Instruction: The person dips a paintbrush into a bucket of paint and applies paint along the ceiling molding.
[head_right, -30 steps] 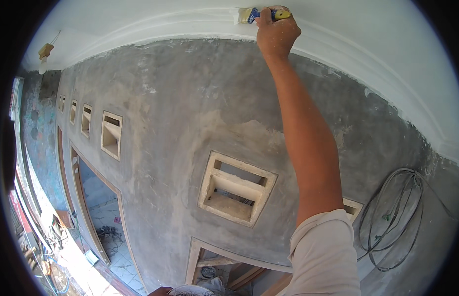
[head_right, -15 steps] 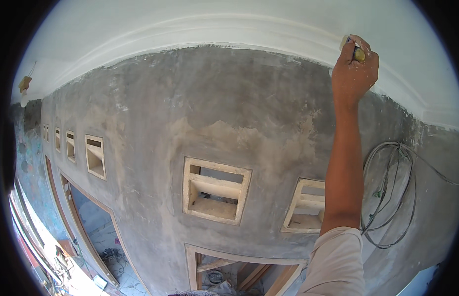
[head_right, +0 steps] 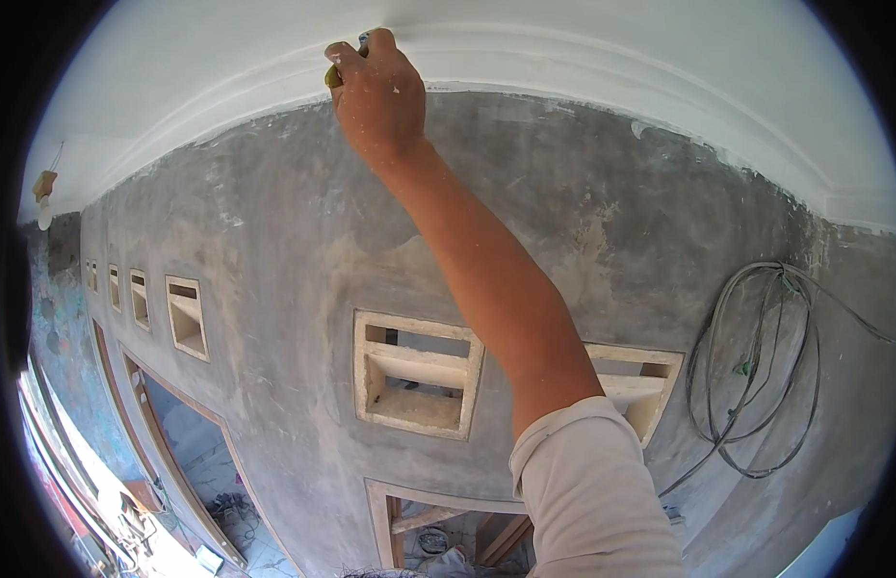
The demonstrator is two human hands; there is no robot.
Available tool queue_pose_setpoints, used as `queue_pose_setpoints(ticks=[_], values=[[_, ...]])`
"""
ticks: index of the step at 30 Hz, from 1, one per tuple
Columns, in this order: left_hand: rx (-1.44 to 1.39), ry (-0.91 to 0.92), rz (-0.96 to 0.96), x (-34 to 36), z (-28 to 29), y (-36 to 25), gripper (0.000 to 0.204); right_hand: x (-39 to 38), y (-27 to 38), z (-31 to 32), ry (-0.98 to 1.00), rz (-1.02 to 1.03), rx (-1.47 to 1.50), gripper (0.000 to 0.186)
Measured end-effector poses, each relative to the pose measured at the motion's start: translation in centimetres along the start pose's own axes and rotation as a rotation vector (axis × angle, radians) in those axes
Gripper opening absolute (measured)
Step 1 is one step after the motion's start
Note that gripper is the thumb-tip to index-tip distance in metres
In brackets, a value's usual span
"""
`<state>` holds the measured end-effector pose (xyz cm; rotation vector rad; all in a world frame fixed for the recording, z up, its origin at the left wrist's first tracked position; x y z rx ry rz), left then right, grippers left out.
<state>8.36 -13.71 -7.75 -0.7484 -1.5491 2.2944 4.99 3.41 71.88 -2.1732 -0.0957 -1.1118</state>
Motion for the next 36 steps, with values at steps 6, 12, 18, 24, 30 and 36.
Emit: queue_pose_setpoints(ticks=[6,12,18,24,30,36], values=[[0.025,-0.058,0.018,0.6,-0.7,-0.1,0.064,1.0,-2.1,3.1,0.331,0.234,0.32,0.016],[0.028,0.001,-0.003,0.8,-1.0,-2.6,0.056,3.3,-8.4,6.6,0.598,0.321,0.208,0.017],[0.314,-0.391,-0.319,6.3,-4.0,4.7,0.044,5.2,-12.6,17.3,0.522,0.066,0.178,0.008],[0.028,-0.015,-0.169,1.2,-0.8,-1.4,0.046,4.5,-10.0,21.5,0.34,-0.068,0.256,0.013],[0.148,-0.022,-0.229,2.5,-1.8,-0.7,0.048,2.4,-3.4,5.2,0.389,0.255,0.513,0.009],[0.083,-0.083,-0.124,0.3,-0.8,-2.1,0.049,1.4,-0.9,-9.2,0.418,0.12,0.612,0.023]])
Point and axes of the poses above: each hand's wrist, its own x-axis towards the middle knuckle, its own z-axis out of the back of the hand, y = z × x, the point moved 3 cm from there along x, towards the middle knuckle, and after that the axes turned 6 degrees about x, right-handed, at the moved point
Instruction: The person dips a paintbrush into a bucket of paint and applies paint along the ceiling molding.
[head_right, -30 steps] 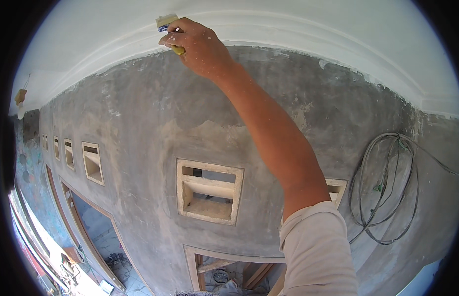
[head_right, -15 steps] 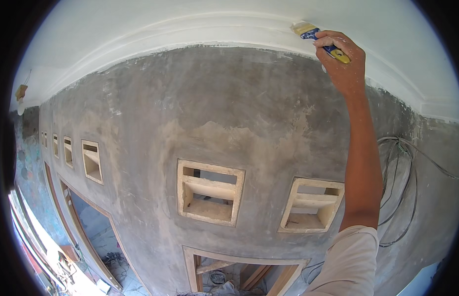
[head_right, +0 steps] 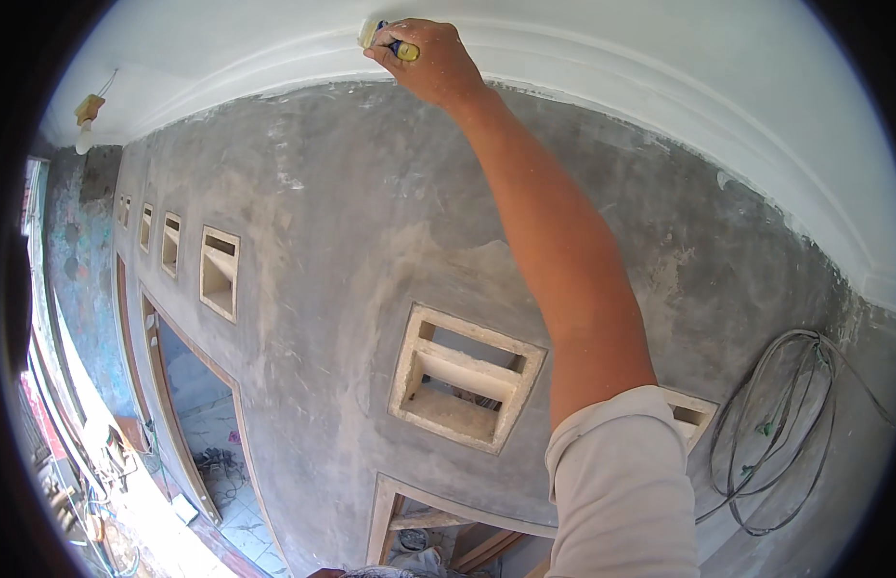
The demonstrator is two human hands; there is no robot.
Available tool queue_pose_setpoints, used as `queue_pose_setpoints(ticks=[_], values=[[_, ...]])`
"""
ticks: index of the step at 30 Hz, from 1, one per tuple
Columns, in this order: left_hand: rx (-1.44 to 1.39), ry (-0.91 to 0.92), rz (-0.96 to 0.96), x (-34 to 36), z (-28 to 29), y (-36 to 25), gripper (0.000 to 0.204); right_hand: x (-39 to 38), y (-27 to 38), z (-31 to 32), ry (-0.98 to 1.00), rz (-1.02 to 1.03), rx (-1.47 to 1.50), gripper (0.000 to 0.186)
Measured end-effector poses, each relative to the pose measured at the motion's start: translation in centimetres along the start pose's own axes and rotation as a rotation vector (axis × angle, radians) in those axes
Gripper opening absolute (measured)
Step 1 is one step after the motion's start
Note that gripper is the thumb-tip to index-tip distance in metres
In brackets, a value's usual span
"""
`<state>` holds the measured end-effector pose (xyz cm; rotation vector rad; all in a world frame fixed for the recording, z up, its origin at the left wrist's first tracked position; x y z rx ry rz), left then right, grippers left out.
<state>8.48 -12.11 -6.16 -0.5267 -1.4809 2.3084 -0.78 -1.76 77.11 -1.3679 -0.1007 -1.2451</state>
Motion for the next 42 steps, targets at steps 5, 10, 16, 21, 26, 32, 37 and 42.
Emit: queue_pose_setpoints(ticks=[5,10,16,21,26,32,37,42], values=[[-0.046,0.046,0.027,-0.7,1.1,-0.5,0.048,-0.3,-2.8,0.7,0.006,-0.052,-0.135,0.022],[0.156,-0.168,-0.097,5.9,-2.9,8.7,0.049,-1.8,2.5,6.1,-0.055,-0.073,-0.437,0.018],[0.046,-0.097,0.029,0.5,-0.3,2.8,0.059,3.3,5.5,0.0,-0.028,-0.265,-0.048,0.013],[-0.073,-0.083,0.26,-2.3,1.6,-4.5,0.063,4.7,-1.7,-6.9,-0.041,-0.108,0.234,0.012],[0.08,-0.047,0.008,-1.7,1.5,0.1,0.063,7.1,-0.9,-3.9,0.01,-0.248,-0.423,0.017],[-0.085,-0.071,0.119,-3.2,2.0,-2.5,0.062,7.1,0.5,-4.9,-0.086,-0.193,-0.193,0.014],[0.109,-0.034,-0.019,1.5,-1.0,6.0,0.062,6.8,-2.1,-5.5,-0.055,-0.213,-0.088,0.012],[-0.021,-0.002,0.05,0.5,0.3,5.3,0.063,2.9,0.6,2.3,-0.113,-0.158,-0.186,0.007]])
Point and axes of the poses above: each hand's wrist, its own x-axis towards the middle knuckle, its own z-axis out of the back of the hand, y = z × x, the point moved 3 cm from there along x, towards the middle knuckle, and after that the axes turned 6 degrees about x, right-handed, at the moved point
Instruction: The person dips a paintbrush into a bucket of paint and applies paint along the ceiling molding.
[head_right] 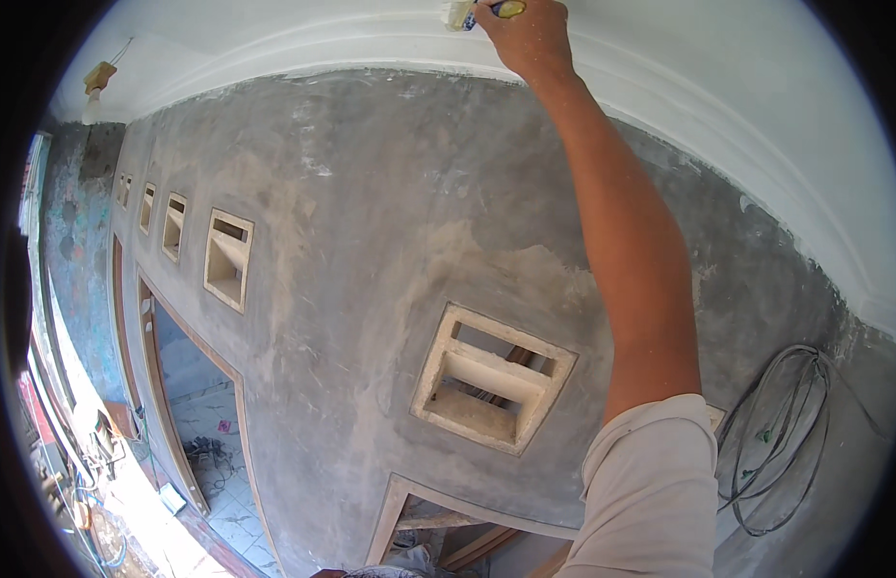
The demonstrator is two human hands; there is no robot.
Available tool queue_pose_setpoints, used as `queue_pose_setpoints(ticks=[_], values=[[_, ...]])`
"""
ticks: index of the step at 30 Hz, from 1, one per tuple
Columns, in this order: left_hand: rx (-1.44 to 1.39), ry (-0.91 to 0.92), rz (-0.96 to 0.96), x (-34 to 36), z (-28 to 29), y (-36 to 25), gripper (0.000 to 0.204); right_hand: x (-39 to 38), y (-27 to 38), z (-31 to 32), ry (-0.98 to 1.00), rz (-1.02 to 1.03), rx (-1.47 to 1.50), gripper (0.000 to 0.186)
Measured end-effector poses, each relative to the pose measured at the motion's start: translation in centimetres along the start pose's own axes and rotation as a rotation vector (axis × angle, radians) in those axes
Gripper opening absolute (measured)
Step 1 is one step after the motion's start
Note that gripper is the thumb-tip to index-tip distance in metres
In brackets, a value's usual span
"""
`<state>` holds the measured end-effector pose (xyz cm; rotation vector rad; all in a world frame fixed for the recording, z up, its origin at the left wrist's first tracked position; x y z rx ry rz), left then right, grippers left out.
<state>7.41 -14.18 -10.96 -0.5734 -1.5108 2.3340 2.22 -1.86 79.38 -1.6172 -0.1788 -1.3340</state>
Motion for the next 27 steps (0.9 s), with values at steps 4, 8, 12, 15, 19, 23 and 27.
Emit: queue_pose_setpoints(ticks=[4,8,12,15,19,23,27], values=[[0.075,-0.016,-0.004,0.0,-0.3,0.1,0.064,-4.9,-0.2,13.2,-0.136,-0.212,-0.239,0.017],[-0.055,-0.018,0.109,-3.6,1.4,-6.3,0.066,-10.9,1.7,25.4,-0.434,-0.209,-0.548,0.012],[-0.009,-0.039,0.028,-0.4,-0.6,-1.2,0.063,-13.9,1.9,26.5,-0.509,0.133,-0.873,0.009],[0.026,-0.047,-0.024,0.6,-1.0,-0.2,0.06,-12.5,0.5,19.5,-0.541,0.101,-0.813,0.012],[-0.035,0.027,-0.095,-1.4,0.6,-4.5,0.051,-10.5,0.7,3.9,-0.468,0.112,-0.554,0.022],[-0.105,0.036,-0.072,-2.2,0.4,-4.9,0.05,-8.5,2.1,-6.5,-0.212,0.201,-0.092,0.024],[-0.017,-0.003,0.004,-2.5,0.5,-5.4,0.051,-7.8,0.3,-3.6,-0.222,0.303,-0.119,0.023]])
Point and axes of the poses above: each hand's wrist, its own x-axis towards the middle knuckle, its own z-axis out of the back of the hand, y = z × x, the point moved 3 cm from there along x, towards the middle knuckle, and after that the axes turned 6 degrees about x, right-handed, at the moved point
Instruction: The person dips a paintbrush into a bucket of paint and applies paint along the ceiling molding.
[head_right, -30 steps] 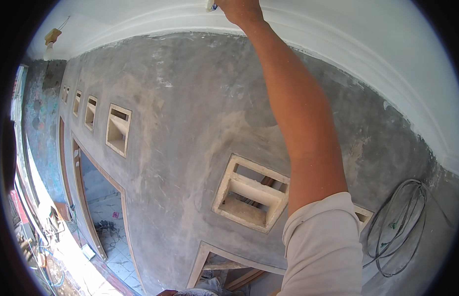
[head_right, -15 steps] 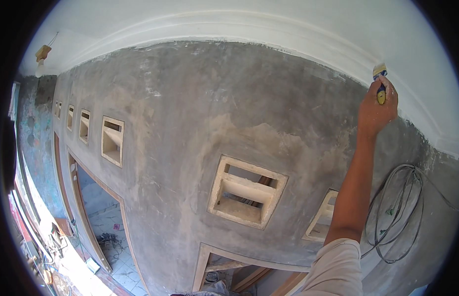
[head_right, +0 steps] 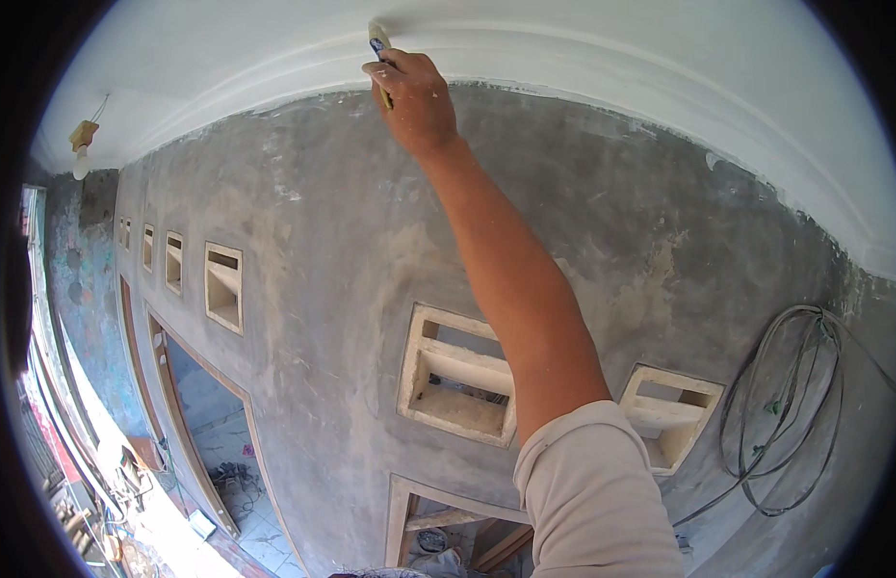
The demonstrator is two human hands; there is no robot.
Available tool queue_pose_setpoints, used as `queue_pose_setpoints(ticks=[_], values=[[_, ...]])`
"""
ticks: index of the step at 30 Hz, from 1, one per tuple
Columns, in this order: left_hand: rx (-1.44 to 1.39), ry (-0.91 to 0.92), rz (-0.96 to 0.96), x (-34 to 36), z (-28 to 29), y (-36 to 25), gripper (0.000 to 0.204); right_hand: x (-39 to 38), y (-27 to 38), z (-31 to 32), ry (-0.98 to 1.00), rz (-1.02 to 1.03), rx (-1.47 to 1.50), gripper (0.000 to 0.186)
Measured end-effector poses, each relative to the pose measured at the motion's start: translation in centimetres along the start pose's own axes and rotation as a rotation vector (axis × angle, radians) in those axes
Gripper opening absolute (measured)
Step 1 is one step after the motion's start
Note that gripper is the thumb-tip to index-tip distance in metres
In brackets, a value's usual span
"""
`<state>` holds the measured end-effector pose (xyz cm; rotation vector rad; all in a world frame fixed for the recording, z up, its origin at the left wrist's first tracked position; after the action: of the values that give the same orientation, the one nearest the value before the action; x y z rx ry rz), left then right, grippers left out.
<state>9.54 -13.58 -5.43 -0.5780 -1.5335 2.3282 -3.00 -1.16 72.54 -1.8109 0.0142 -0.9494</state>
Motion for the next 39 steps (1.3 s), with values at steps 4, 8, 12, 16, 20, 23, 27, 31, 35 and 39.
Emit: queue_pose_setpoints(ticks=[4,8,12,16,20,23,27,31,35,39], values=[[-0.046,0.005,0.085,-0.7,0.6,-0.8,0.054,-0.6,-3.8,11.3,-0.06,0.075,-0.155,0.024],[-0.112,-0.055,0.078,0.0,-0.6,1.4,0.059,-3.6,-4.1,23.6,-0.211,0.017,-0.534,0.024],[0.025,-0.032,-0.078,2.9,-2.1,5.4,0.061,-4.5,-3.6,23.9,-0.38,-0.056,-0.626,0.026],[-0.009,0.031,-0.056,1.9,-1.1,2.4,0.059,-3.5,-2.3,12.4,-0.405,-0.149,-0.374,0.024],[0.06,0.099,-0.087,1.1,-0.6,-0.9,0.055,-2.7,0.3,1.9,-0.166,-0.074,-0.041,0.028],[0.037,-0.022,0.108,0.6,-0.5,0.3,0.052,-1.7,1.0,1.4,-0.087,-0.071,0.079,0.025],[0.05,-0.01,0.067,0.8,0.0,0.8,0.05,-1.6,-3.0,10.7,-0.127,-0.132,0.007,0.023],[-0.043,0.089,0.0,2.5,-0.4,2.2,0.048,-2.6,-5.4,28.0,-0.125,-0.113,-0.271,0.023],[0.752,-0.281,-0.889,6.9,-0.9,16.0,0.047,-4.7,-7.6,39.0,-0.32,-0.202,-0.496,0.016],[-0.022,0.033,-0.069,5.1,-3.1,3.6,0.047,-5.1,-7.3,45.5,-0.374,-0.076,-0.875,0.016]])
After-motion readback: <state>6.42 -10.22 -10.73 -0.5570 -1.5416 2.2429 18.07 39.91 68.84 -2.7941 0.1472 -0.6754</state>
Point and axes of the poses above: each hand's wrist, its own x-axis towards the middle knuckle, its own z-axis out of the back of the hand, y = z × x, the point moved 3 cm from there along x, towards the middle knuckle, and after that the axes turned 6 degrees about x, right-handed, at the moved point
